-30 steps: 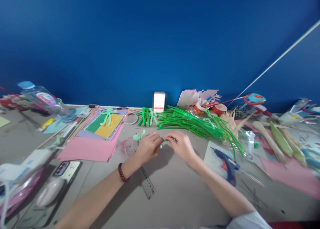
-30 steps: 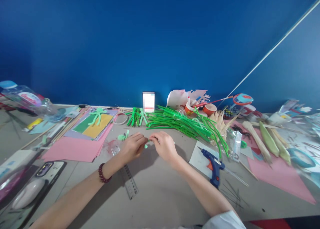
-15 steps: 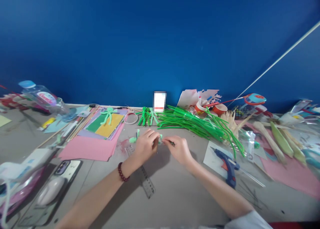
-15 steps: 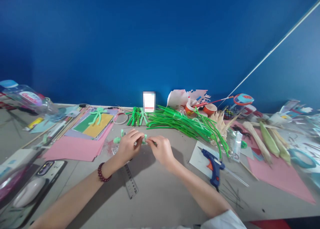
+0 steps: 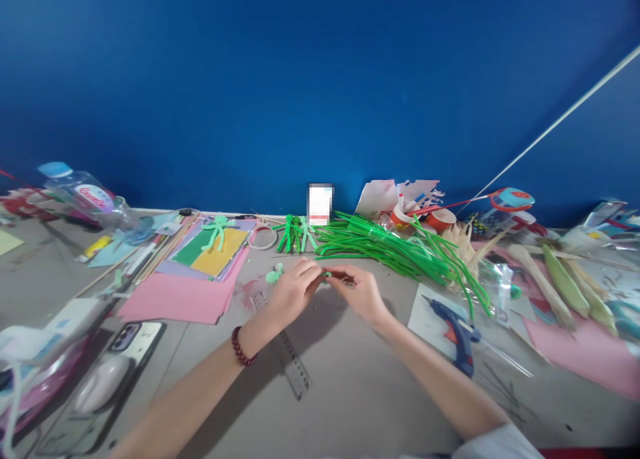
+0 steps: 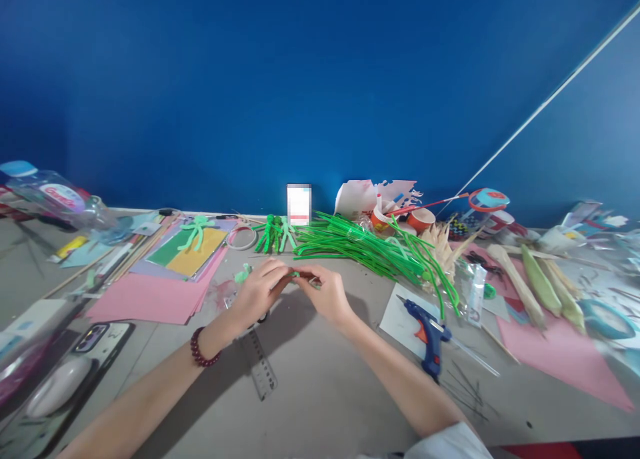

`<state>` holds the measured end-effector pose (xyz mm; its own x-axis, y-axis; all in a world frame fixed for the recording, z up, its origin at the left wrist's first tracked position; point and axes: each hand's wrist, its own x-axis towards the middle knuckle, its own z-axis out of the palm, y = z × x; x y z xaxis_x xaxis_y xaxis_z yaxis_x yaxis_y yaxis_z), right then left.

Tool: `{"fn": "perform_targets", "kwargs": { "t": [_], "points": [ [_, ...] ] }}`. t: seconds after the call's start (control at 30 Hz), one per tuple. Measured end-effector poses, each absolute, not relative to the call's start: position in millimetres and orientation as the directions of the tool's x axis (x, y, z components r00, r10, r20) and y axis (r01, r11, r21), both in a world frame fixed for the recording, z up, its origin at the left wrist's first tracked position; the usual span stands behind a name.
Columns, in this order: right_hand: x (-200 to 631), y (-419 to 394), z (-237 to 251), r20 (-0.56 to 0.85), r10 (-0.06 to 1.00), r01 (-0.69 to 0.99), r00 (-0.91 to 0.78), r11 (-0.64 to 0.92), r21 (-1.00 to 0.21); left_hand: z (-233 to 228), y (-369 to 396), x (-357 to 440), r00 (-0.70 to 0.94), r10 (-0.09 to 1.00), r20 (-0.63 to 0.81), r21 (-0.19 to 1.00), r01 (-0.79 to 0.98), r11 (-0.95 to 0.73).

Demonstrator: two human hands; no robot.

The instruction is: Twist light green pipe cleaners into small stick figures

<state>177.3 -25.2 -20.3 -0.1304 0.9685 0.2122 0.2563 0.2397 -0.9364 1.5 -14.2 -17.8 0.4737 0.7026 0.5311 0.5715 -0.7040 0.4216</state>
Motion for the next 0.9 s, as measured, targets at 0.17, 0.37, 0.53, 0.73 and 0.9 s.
{"fn": "perform_targets", "kwargs": {
  "t": [0.17, 0.37, 0.53, 0.73, 0.9],
  "points": [
    [180.5, -23.4, -14.7, 0.334, 0.94, 0.373, -0.065, 0.334, -0.866, -18.7, -18.2, 4.4, 0.522, 0.707, 0.476, 0.404, 0.584, -0.704],
    [180.8, -22.1, -13.5, 0.267, 0.96, 0.323, -0.09, 0.281, -0.904, -19.2, -18.9, 2.6, 0.492, 0.779, 0.389, 0.463, 0.627, -0.627],
    [186.7, -17.1, -13.5, 0.1, 0.98, 0.261, -0.169, 0.142, -0.955, -12.8, -20.1, 2.4, 0.528, 0.764, 0.371, 0.46, 0.61, -0.645],
    [189.2, -18.9, -6.2, 0.137, 0.961, 0.377, -0.242, 0.223, -0.899, -12.5, -20.6, 1.2, 0.551, 0.725, 0.413, 0.318, 0.658, -0.682],
    [187.6, -21.9, -6.1, 0.26, 0.945, 0.532, -0.201, 0.328, -0.781, -19.3, -18.5, 3.4, 0.586, 0.715, 0.381, 0.375, 0.609, -0.699]
  ]
}}
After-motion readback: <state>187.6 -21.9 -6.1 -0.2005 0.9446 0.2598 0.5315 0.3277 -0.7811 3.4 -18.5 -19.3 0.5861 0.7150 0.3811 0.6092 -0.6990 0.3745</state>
